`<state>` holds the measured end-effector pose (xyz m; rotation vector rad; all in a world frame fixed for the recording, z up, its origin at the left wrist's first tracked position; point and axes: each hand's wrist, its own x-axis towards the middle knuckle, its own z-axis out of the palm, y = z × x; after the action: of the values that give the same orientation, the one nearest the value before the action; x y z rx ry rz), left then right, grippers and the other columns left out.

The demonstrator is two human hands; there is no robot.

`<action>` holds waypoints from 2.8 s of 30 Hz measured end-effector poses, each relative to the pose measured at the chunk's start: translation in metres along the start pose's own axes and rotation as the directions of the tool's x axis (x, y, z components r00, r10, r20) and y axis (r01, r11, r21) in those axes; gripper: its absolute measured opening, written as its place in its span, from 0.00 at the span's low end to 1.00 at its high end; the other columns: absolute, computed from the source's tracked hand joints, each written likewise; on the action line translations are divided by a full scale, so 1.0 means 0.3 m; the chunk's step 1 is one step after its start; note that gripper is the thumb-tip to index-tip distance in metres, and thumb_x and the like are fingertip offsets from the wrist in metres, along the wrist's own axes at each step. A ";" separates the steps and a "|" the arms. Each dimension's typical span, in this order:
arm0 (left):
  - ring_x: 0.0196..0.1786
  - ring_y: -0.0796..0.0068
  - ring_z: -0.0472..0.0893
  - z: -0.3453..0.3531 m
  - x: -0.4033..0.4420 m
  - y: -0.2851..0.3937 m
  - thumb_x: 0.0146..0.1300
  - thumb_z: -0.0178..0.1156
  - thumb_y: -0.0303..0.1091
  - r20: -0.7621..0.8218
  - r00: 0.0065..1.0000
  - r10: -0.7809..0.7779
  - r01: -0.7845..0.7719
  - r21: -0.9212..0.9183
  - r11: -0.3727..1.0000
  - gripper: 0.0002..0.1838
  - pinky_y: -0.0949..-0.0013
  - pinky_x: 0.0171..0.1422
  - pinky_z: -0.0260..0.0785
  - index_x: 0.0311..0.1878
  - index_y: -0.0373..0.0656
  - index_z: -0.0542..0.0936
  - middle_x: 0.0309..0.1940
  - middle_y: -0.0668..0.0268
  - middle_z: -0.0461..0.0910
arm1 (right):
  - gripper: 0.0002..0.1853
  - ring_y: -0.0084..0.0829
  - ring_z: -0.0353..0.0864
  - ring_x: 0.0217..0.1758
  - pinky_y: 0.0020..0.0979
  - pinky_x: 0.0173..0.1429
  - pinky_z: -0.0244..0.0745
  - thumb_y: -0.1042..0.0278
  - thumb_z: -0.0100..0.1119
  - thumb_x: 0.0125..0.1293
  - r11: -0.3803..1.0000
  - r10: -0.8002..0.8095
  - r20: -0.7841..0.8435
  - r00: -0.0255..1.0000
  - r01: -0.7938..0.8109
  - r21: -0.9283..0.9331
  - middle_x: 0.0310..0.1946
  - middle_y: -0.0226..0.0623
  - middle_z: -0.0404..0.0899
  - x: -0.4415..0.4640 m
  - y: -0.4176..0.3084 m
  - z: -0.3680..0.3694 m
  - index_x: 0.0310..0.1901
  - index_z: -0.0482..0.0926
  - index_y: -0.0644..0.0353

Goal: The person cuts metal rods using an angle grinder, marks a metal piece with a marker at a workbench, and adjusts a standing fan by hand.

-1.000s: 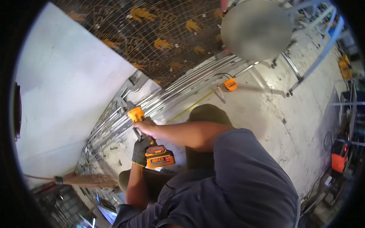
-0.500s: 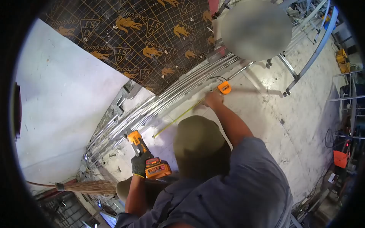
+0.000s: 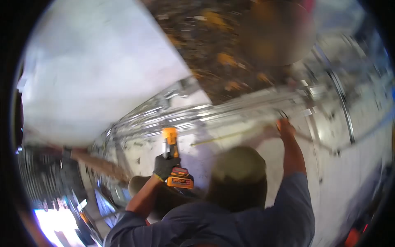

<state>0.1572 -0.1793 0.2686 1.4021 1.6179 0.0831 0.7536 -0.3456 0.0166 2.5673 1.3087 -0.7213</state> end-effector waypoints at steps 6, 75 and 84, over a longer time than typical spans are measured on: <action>0.30 0.62 0.88 -0.214 -0.149 0.215 0.49 0.76 0.51 -0.022 1.000 -0.017 0.019 0.094 0.995 0.25 0.60 0.41 0.81 0.39 0.37 0.89 0.29 0.55 0.89 | 0.48 0.55 0.71 0.78 0.53 0.75 0.74 0.37 0.70 0.59 0.973 -0.065 0.146 0.987 0.096 -0.211 0.78 0.58 0.63 -0.124 0.048 0.035 0.77 0.66 0.49; 0.45 0.46 0.88 1.238 -4.935 -0.285 0.50 0.72 0.53 0.134 -0.229 -0.964 0.194 -0.964 -0.180 0.26 0.48 0.51 0.80 0.49 0.48 0.86 0.40 0.52 0.89 | 0.17 0.28 0.85 0.36 0.33 0.43 0.81 0.66 0.66 0.65 -0.032 0.194 0.923 -0.332 0.938 0.344 0.37 0.36 0.86 -4.896 -1.174 -0.045 0.53 0.83 0.66; 0.45 0.44 0.88 0.872 -5.467 -0.769 0.55 0.70 0.48 -0.066 -0.424 -0.903 0.256 -0.965 -0.050 0.25 0.45 0.50 0.79 0.54 0.47 0.85 0.41 0.47 0.88 | 0.29 0.27 0.84 0.37 0.32 0.39 0.79 0.62 0.70 0.70 -0.174 0.149 0.890 -0.432 0.874 0.453 0.35 0.40 0.84 -5.470 -1.274 0.007 0.67 0.74 0.68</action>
<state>-0.0296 -1.6917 0.9677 -1.0496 2.7668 0.6274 -0.3685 -1.2897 0.8465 -0.4798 1.7413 -1.0135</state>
